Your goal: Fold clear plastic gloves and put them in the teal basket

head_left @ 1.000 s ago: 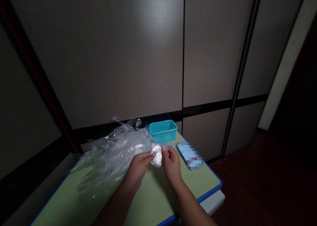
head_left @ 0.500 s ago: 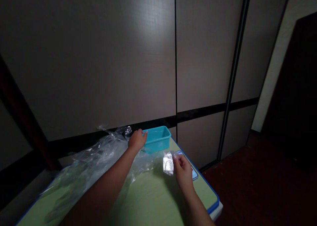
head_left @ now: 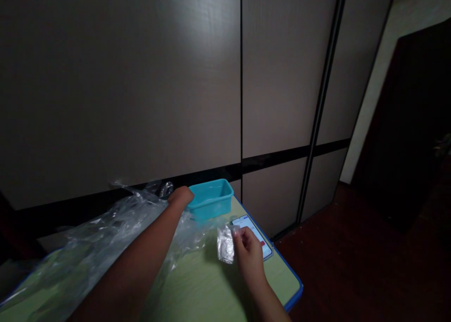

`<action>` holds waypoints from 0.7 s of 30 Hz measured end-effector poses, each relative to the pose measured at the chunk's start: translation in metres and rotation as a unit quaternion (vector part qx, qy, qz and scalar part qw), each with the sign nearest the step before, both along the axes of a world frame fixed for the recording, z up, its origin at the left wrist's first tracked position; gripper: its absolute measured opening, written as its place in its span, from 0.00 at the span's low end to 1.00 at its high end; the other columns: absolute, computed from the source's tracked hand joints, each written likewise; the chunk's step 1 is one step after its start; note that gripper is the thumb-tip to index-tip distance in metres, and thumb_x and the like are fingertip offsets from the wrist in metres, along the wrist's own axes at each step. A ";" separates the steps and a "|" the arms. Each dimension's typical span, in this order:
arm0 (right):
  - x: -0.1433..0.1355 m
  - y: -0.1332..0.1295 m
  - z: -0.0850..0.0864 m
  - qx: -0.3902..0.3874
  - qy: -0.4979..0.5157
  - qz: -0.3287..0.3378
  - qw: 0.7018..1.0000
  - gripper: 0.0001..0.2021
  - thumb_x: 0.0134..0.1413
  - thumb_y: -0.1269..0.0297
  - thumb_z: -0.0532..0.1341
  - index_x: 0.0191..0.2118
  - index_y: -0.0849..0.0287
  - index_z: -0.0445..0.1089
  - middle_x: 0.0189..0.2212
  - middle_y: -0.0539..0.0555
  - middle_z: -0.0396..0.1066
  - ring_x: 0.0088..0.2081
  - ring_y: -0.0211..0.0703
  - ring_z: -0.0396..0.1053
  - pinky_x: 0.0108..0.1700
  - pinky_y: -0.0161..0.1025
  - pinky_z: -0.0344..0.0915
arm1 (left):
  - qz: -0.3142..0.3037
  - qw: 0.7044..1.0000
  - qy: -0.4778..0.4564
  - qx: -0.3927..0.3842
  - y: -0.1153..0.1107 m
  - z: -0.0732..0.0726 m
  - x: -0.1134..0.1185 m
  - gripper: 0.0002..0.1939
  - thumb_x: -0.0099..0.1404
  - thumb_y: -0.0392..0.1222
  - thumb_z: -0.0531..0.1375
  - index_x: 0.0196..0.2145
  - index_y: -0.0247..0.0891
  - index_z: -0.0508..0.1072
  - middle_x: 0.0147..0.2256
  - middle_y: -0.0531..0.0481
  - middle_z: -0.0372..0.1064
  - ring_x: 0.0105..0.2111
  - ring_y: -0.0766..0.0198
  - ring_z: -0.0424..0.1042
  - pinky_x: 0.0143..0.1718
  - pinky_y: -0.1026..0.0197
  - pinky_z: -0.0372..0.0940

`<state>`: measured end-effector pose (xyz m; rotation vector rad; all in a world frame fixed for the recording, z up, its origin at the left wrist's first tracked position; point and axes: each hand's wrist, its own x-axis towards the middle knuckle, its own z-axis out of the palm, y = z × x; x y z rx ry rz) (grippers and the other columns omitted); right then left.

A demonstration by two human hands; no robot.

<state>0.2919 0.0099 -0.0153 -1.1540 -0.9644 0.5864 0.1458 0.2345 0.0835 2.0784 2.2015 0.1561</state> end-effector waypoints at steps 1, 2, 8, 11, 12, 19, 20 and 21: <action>0.000 0.000 0.000 -0.001 -0.002 0.000 1.000 0.15 0.54 0.53 0.56 0.24 0.58 0.59 0.19 0.45 0.54 0.23 0.35 0.52 0.24 0.32 0.47 | 0.002 1.000 0.003 0.003 0.000 0.000 0.000 0.17 0.64 0.45 0.57 0.50 0.37 0.65 0.48 0.45 0.65 0.44 0.58 0.68 0.42 0.51 0.67; 0.000 0.000 -0.001 -0.002 -0.003 0.000 1.000 0.15 0.54 0.53 0.56 0.24 0.58 0.59 0.19 0.45 0.54 0.23 0.35 0.52 0.24 0.32 0.47 | 0.001 1.000 0.007 0.012 0.000 0.000 0.001 0.18 0.64 0.45 0.58 0.50 0.37 0.65 0.48 0.45 0.65 0.44 0.58 0.68 0.42 0.52 0.67; 0.003 0.002 -0.005 0.000 -0.010 -0.005 1.000 0.14 0.54 0.54 0.56 0.24 0.58 0.59 0.19 0.45 0.54 0.23 0.35 0.52 0.24 0.32 0.48 | -0.047 0.986 0.020 0.157 -0.016 0.006 0.005 0.16 0.65 0.46 0.55 0.45 0.34 0.69 0.48 0.41 0.65 0.49 0.51 0.64 0.48 0.45 0.61; 0.004 0.004 -0.007 0.001 -0.022 -0.007 1.000 0.14 0.54 0.54 0.56 0.24 0.58 0.59 0.19 0.44 0.54 0.23 0.35 0.52 0.24 0.33 0.48 | -0.082 0.971 0.003 0.226 -0.028 0.011 0.010 0.16 0.65 0.46 0.51 0.38 0.33 0.73 0.45 0.35 0.68 0.51 0.45 0.62 0.47 0.47 0.58; 0.004 0.004 -0.007 0.001 -0.022 -0.006 1.000 0.15 0.54 0.54 0.56 0.24 0.58 0.59 0.19 0.45 0.54 0.23 0.35 0.52 0.24 0.33 0.48 | -0.091 0.966 -0.007 0.242 -0.033 0.013 0.011 0.16 0.64 0.46 0.50 0.37 0.33 0.73 0.43 0.35 0.69 0.49 0.45 0.64 0.45 0.49 0.58; 0.004 0.001 -0.002 0.025 -0.001 0.013 1.000 0.15 0.53 0.53 0.57 0.24 0.59 0.60 0.19 0.45 0.55 0.22 0.35 0.52 0.24 0.32 0.49 | -0.107 0.931 -0.113 0.330 -0.060 0.041 0.007 0.15 0.63 0.46 0.48 0.31 0.36 0.71 0.35 0.41 0.70 0.36 0.53 0.69 0.32 0.59 0.57; 0.004 0.001 -0.001 0.033 0.006 0.018 0.999 0.15 0.53 0.53 0.57 0.25 0.59 0.60 0.19 0.45 0.55 0.22 0.34 0.52 0.23 0.32 0.49 | -0.103 0.924 -0.135 0.344 -0.065 0.046 0.004 0.14 0.63 0.46 0.48 0.30 0.37 0.69 0.33 0.42 0.70 0.35 0.54 0.68 0.31 0.60 0.56; 0.005 0.000 0.000 0.044 0.016 0.023 0.999 0.15 0.52 0.53 0.58 0.25 0.59 0.61 0.19 0.45 0.55 0.22 0.34 0.52 0.23 0.32 0.49 | -0.097 0.916 -0.157 0.355 -0.070 0.052 0.000 0.14 0.63 0.46 0.49 0.27 0.38 0.68 0.31 0.44 0.69 0.34 0.56 0.68 0.31 0.61 0.56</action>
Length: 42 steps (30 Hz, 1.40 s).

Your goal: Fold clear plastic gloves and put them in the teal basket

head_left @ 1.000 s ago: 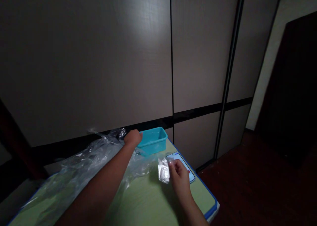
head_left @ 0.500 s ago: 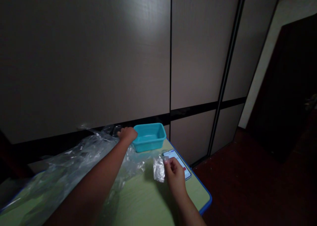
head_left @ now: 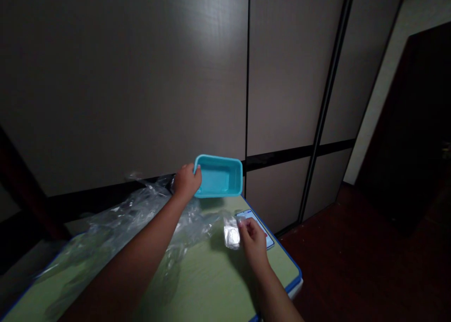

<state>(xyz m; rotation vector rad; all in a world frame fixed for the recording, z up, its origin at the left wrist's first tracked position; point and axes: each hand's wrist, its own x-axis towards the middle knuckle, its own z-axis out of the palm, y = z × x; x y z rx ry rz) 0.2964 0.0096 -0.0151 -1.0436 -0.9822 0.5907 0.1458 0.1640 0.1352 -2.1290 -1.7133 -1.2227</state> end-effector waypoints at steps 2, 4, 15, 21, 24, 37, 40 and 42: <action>0.001 -0.003 0.004 0.025 0.026 0.012 0.999 0.15 0.52 0.52 0.59 0.25 0.60 0.62 0.19 0.45 0.56 0.22 0.33 0.52 0.23 0.31 0.49 | -0.004 0.998 -0.053 0.013 -0.014 0.007 -0.010 0.14 0.62 0.47 0.49 0.22 0.40 0.63 0.25 0.49 0.65 0.30 0.59 0.65 0.28 0.62 0.54; 0.002 -0.008 0.012 0.046 0.049 0.024 0.997 0.16 0.51 0.52 0.60 0.25 0.60 0.61 0.19 0.45 0.57 0.21 0.33 0.53 0.23 0.31 0.50 | -0.010 0.994 -0.106 0.016 -0.032 0.009 -0.022 0.15 0.60 0.49 0.50 0.19 0.41 0.58 0.20 0.54 0.58 0.24 0.63 0.62 0.24 0.64 0.51; -0.029 -0.039 0.106 0.061 -0.187 0.113 0.974 0.12 0.55 0.56 0.57 0.27 0.59 0.64 0.21 0.48 0.63 0.24 0.35 0.60 0.25 0.31 0.53 | -0.120 0.877 -0.445 -0.137 -0.161 -0.067 -0.062 0.16 0.53 0.55 0.57 0.20 0.42 0.58 0.16 0.59 0.55 0.16 0.68 0.58 0.17 0.67 0.55; -0.042 -0.015 0.093 -0.054 -0.501 0.091 0.859 0.05 0.55 0.63 0.58 0.32 0.59 0.68 0.24 0.51 0.68 0.26 0.39 0.63 0.26 0.33 0.48 | -0.117 0.897 -0.414 -0.098 -0.171 -0.092 -0.050 0.17 0.53 0.53 0.59 0.19 0.42 0.57 0.17 0.59 0.54 0.20 0.67 0.58 0.21 0.67 0.55; -0.040 -0.005 0.081 -0.121 -0.536 0.103 0.829 0.12 0.50 0.65 0.62 0.42 0.57 0.67 0.28 0.52 0.71 0.29 0.42 0.66 0.28 0.33 0.50 | -0.135 0.899 -0.404 -0.102 -0.167 -0.097 -0.042 0.18 0.54 0.53 0.58 0.18 0.42 0.57 0.18 0.58 0.53 0.21 0.67 0.57 0.22 0.67 0.55; -0.029 -0.003 0.068 -0.097 -0.523 0.265 0.805 0.13 0.42 0.81 0.56 0.32 0.58 0.70 0.25 0.45 0.68 0.28 0.36 0.64 0.32 0.30 0.56 | -0.146 0.891 -0.411 -0.128 -0.164 -0.106 -0.041 0.19 0.53 0.54 0.58 0.17 0.42 0.56 0.16 0.59 0.51 0.19 0.68 0.55 0.21 0.67 0.52; -0.024 0.001 0.069 -0.106 -0.515 0.296 0.797 0.09 0.41 0.78 0.60 0.30 0.59 0.72 0.24 0.46 0.70 0.27 0.36 0.66 0.31 0.30 0.58 | -0.146 0.889 -0.413 -0.131 -0.163 -0.106 -0.042 0.19 0.54 0.54 0.58 0.17 0.42 0.55 0.16 0.60 0.50 0.19 0.68 0.55 0.20 0.67 0.52; -0.023 0.002 0.067 -0.119 -0.510 0.279 0.805 0.14 0.40 0.76 0.63 0.37 0.59 0.72 0.25 0.47 0.70 0.27 0.37 0.66 0.29 0.30 0.58 | -0.150 0.889 -0.413 -0.131 -0.162 -0.106 -0.042 0.19 0.54 0.54 0.58 0.17 0.42 0.55 0.16 0.60 0.50 0.19 0.68 0.55 0.20 0.67 0.52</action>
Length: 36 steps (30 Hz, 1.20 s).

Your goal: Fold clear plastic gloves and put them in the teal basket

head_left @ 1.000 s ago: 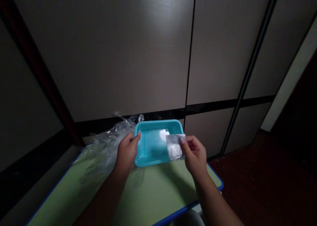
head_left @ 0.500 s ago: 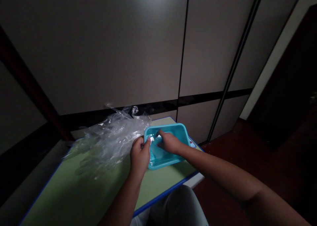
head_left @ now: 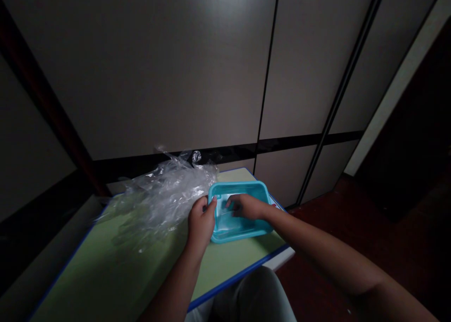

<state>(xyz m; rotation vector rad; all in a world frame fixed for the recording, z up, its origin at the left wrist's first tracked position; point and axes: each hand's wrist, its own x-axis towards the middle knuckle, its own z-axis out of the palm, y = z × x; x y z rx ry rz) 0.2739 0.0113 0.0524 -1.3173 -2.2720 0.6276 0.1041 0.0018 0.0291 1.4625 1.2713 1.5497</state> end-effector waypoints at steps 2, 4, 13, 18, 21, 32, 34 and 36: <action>0.000 -0.001 -0.002 0.006 -0.001 -0.031 1.000 0.21 0.40 0.74 0.64 0.45 0.59 0.69 0.26 0.48 0.70 0.27 0.38 0.66 0.28 0.31 0.57 | -0.004 1.000 0.000 0.001 0.000 0.000 0.000 0.19 0.54 0.53 0.58 0.17 0.42 0.55 0.16 0.60 0.50 0.18 0.69 0.55 0.19 0.68 0.52; 0.000 -0.001 -0.004 0.014 -0.011 -0.051 0.999 0.22 0.39 0.74 0.65 0.45 0.58 0.69 0.26 0.48 0.71 0.26 0.38 0.65 0.28 0.31 0.56 | -0.007 1.000 0.001 0.000 0.000 0.001 0.000 0.19 0.54 0.53 0.58 0.17 0.42 0.55 0.16 0.60 0.50 0.18 0.69 0.55 0.19 0.68 0.52; -0.009 0.013 -0.006 0.032 -0.085 -0.070 0.993 0.05 0.36 0.74 0.66 0.24 0.57 0.73 0.22 0.48 0.71 0.24 0.38 0.64 0.26 0.32 0.51 | -0.010 1.000 -0.001 -0.006 0.000 0.000 0.003 0.19 0.54 0.55 0.58 0.17 0.42 0.55 0.16 0.60 0.51 0.19 0.68 0.55 0.20 0.68 0.52; -0.026 0.018 -0.005 0.034 -0.137 -0.040 0.989 0.05 0.37 0.69 0.68 0.26 0.57 0.75 0.22 0.49 0.72 0.24 0.39 0.65 0.25 0.32 0.51 | -0.021 1.000 -0.003 -0.003 -0.002 0.002 0.003 0.19 0.54 0.55 0.58 0.17 0.41 0.56 0.17 0.59 0.52 0.20 0.69 0.56 0.20 0.68 0.53; -0.034 0.013 -0.002 0.050 -0.163 -0.036 0.985 0.08 0.39 0.65 0.69 0.30 0.58 0.75 0.26 0.52 0.74 0.27 0.42 0.68 0.26 0.33 0.52 | -0.020 1.000 -0.006 -0.002 -0.004 0.003 0.000 0.19 0.54 0.54 0.59 0.18 0.41 0.57 0.17 0.59 0.53 0.20 0.69 0.56 0.20 0.68 0.54; -0.032 -0.006 0.012 0.113 -0.202 -0.046 0.972 0.19 0.42 0.63 0.68 0.41 0.67 0.71 0.38 0.66 0.72 0.39 0.54 0.70 0.37 0.39 0.60 | -0.025 0.999 -0.019 -0.011 -0.006 -0.002 -0.005 0.18 0.54 0.55 0.58 0.19 0.40 0.62 0.17 0.59 0.56 0.19 0.69 0.57 0.20 0.68 0.54; -0.027 -0.012 0.019 0.120 -0.201 -0.047 0.971 0.17 0.46 0.63 0.66 0.42 0.66 0.71 0.39 0.66 0.72 0.38 0.53 0.70 0.37 0.39 0.60 | -0.025 0.999 -0.022 -0.011 -0.006 -0.001 -0.005 0.17 0.54 0.55 0.58 0.19 0.40 0.62 0.17 0.59 0.56 0.19 0.69 0.56 0.21 0.68 0.54; -0.021 -0.018 0.028 0.133 -0.197 -0.044 0.970 0.13 0.52 0.63 0.62 0.43 0.64 0.70 0.40 0.63 0.71 0.38 0.50 0.70 0.37 0.38 0.60 | -0.024 0.999 -0.025 -0.011 -0.005 -0.001 -0.005 0.17 0.54 0.55 0.58 0.19 0.40 0.62 0.17 0.59 0.55 0.19 0.69 0.56 0.21 0.68 0.54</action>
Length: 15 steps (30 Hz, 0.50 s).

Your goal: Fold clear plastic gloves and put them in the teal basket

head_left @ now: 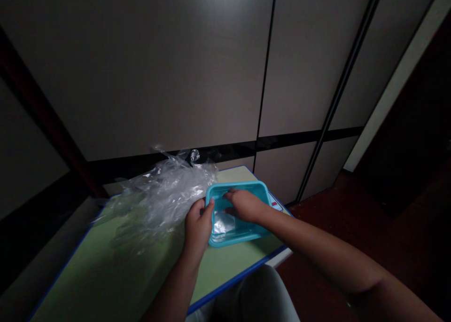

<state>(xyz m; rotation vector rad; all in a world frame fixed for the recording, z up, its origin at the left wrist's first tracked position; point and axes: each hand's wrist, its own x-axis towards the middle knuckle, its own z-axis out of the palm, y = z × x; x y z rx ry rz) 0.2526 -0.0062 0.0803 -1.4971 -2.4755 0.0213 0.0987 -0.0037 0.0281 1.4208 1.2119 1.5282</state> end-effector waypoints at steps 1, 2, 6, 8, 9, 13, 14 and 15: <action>0.002 -0.002 0.004 0.002 0.001 0.007 1.000 0.12 0.54 0.63 0.60 0.43 0.63 0.70 0.40 0.62 0.71 0.38 0.48 0.70 0.37 0.38 0.60 | 0.000 1.000 -0.002 0.000 0.000 0.000 0.000 0.17 0.54 0.55 0.58 0.19 0.40 0.62 0.17 0.59 0.55 0.19 0.69 0.56 0.21 0.68 0.54; 0.004 -0.004 0.008 -0.007 -0.003 0.015 1.000 0.11 0.56 0.63 0.58 0.43 0.61 0.70 0.40 0.60 0.72 0.38 0.46 0.70 0.37 0.37 0.60 | 0.000 1.000 -0.004 0.000 0.000 0.000 0.000 0.18 0.54 0.55 0.59 0.19 0.40 0.62 0.17 0.59 0.55 0.19 0.69 0.56 0.21 0.68 0.54; 0.006 0.000 0.016 -0.169 -0.125 0.058 0.976 0.11 0.54 0.70 0.57 0.43 0.58 0.71 0.37 0.55 0.73 0.37 0.44 0.69 0.33 0.34 0.58 | -0.003 1.000 -0.010 0.001 0.001 0.002 0.001 0.18 0.54 0.55 0.59 0.19 0.39 0.62 0.17 0.59 0.55 0.19 0.69 0.56 0.21 0.69 0.53; 0.003 0.005 0.014 -0.231 -0.175 0.073 0.954 0.12 0.50 0.74 0.58 0.41 0.58 0.73 0.36 0.55 0.74 0.35 0.43 0.70 0.32 0.33 0.57 | -0.003 1.000 -0.013 0.002 0.000 0.002 0.001 0.18 0.54 0.54 0.59 0.19 0.39 0.62 0.17 0.59 0.55 0.19 0.70 0.56 0.21 0.69 0.53; 0.001 0.007 0.012 -0.245 -0.182 0.080 0.949 0.13 0.49 0.75 0.58 0.40 0.58 0.73 0.36 0.54 0.74 0.35 0.42 0.70 0.32 0.33 0.57 | -0.003 1.000 -0.014 0.002 -0.001 0.002 0.001 0.18 0.54 0.54 0.59 0.19 0.39 0.61 0.17 0.59 0.55 0.19 0.70 0.55 0.20 0.69 0.53; -0.007 0.014 0.005 -0.277 -0.178 0.116 0.937 0.17 0.46 0.78 0.58 0.43 0.59 0.72 0.36 0.53 0.74 0.34 0.41 0.69 0.31 0.32 0.58 | -0.006 1.000 -0.015 0.000 -0.002 0.001 -0.001 0.18 0.53 0.53 0.60 0.18 0.40 0.60 0.16 0.60 0.53 0.19 0.70 0.54 0.20 0.69 0.53; -0.010 0.015 0.004 -0.284 -0.176 0.121 0.935 0.18 0.45 0.79 0.59 0.44 0.59 0.72 0.36 0.53 0.74 0.33 0.40 0.69 0.31 0.32 0.58 | -0.006 1.000 -0.015 -0.001 -0.002 0.001 -0.001 0.18 0.53 0.53 0.60 0.18 0.40 0.60 0.16 0.60 0.53 0.19 0.70 0.54 0.20 0.69 0.53; -0.012 0.015 0.002 -0.289 -0.173 0.125 0.933 0.20 0.43 0.80 0.59 0.44 0.59 0.72 0.36 0.52 0.74 0.33 0.40 0.69 0.32 0.32 0.58 | -0.007 1.000 -0.015 -0.002 -0.002 0.001 -0.001 0.18 0.53 0.53 0.60 0.18 0.40 0.60 0.16 0.60 0.53 0.19 0.70 0.54 0.20 0.69 0.53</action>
